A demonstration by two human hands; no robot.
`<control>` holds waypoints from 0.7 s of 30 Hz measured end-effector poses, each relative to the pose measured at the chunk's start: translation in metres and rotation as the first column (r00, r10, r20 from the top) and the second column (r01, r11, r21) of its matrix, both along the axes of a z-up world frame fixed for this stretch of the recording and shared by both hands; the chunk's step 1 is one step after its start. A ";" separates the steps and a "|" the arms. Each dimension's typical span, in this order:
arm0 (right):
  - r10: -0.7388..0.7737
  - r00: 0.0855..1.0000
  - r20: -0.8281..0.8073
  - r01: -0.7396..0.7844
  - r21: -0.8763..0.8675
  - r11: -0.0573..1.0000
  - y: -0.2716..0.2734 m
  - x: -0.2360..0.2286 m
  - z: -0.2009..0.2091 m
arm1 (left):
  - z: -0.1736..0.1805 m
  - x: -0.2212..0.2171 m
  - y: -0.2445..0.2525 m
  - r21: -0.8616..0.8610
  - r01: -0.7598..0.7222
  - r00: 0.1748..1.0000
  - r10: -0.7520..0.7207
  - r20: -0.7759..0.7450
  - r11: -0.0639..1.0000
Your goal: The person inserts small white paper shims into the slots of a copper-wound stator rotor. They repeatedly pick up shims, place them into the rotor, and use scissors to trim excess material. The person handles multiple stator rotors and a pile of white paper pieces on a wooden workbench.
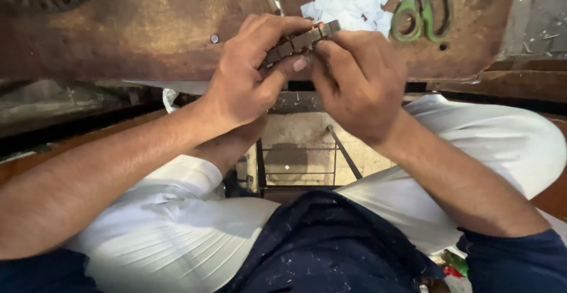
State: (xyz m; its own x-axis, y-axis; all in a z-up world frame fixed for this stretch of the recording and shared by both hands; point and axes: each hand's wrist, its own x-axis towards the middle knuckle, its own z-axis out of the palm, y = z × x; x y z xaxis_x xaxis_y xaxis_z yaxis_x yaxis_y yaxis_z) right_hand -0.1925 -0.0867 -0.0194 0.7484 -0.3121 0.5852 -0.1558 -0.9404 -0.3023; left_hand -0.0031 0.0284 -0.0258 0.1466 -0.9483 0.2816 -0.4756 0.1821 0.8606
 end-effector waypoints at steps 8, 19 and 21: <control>-0.015 0.998 -0.065 0.020 0.089 0.996 0.003 0.009 0.021 | 0.008 -0.006 -0.007 0.040 -0.086 0.996 0.087 -0.016 0.995; 0.143 0.984 0.106 -0.146 0.025 0.989 -0.016 0.015 0.003 | 0.007 -0.006 -0.017 0.042 -0.047 0.999 0.047 -0.011 0.998; 0.139 0.983 0.119 -0.148 0.065 0.987 -0.016 0.012 0.000 | 0.006 -0.004 -0.016 0.047 -0.042 0.998 0.044 -0.040 0.998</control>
